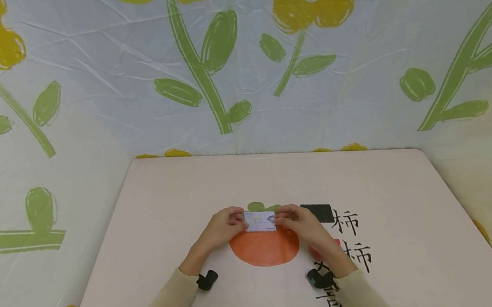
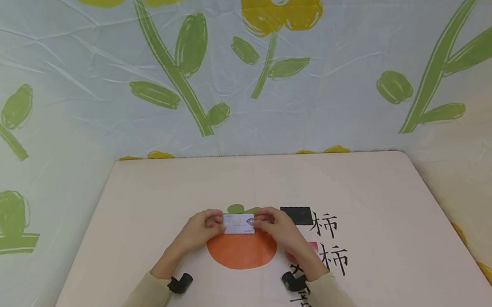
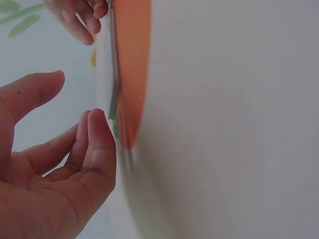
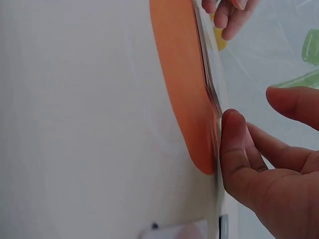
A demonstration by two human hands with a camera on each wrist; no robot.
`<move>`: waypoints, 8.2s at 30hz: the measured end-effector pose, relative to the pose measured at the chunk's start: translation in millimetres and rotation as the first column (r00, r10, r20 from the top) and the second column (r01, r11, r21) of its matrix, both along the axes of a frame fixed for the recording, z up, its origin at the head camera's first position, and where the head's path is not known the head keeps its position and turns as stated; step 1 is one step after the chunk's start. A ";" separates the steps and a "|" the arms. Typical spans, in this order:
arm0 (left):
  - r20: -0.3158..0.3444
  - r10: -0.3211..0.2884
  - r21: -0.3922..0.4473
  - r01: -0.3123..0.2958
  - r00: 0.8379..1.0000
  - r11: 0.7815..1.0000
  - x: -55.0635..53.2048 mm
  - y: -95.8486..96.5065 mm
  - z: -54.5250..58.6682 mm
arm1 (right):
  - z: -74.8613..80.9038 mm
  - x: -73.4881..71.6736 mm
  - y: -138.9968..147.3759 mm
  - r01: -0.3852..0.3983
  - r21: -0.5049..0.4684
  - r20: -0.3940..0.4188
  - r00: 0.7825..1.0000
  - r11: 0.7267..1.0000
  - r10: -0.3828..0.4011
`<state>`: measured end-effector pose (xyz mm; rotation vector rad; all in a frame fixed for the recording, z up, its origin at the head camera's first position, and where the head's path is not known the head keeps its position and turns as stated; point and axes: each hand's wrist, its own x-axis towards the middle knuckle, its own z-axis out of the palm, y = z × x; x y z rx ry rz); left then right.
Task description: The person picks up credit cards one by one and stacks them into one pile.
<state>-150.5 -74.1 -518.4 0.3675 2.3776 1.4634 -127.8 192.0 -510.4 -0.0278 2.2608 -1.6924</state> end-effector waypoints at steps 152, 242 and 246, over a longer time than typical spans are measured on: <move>0.033 0.059 0.031 -0.060 0.998 0.998 -16.5 45.4 11.8 | 9.0 -4.1 25.5 0.114 -0.144 0.056 0.993 0.983 -0.107; -0.011 0.061 -0.092 -0.062 0.998 0.994 1.2 10.0 -2.9 | -2.3 -1.2 -12.1 0.043 0.030 0.072 0.996 0.999 -0.045; -0.009 0.065 -0.092 -0.066 0.998 0.994 1.9 10.0 -3.0 | -3.4 -0.6 -11.3 0.043 0.022 0.070 0.997 0.999 -0.044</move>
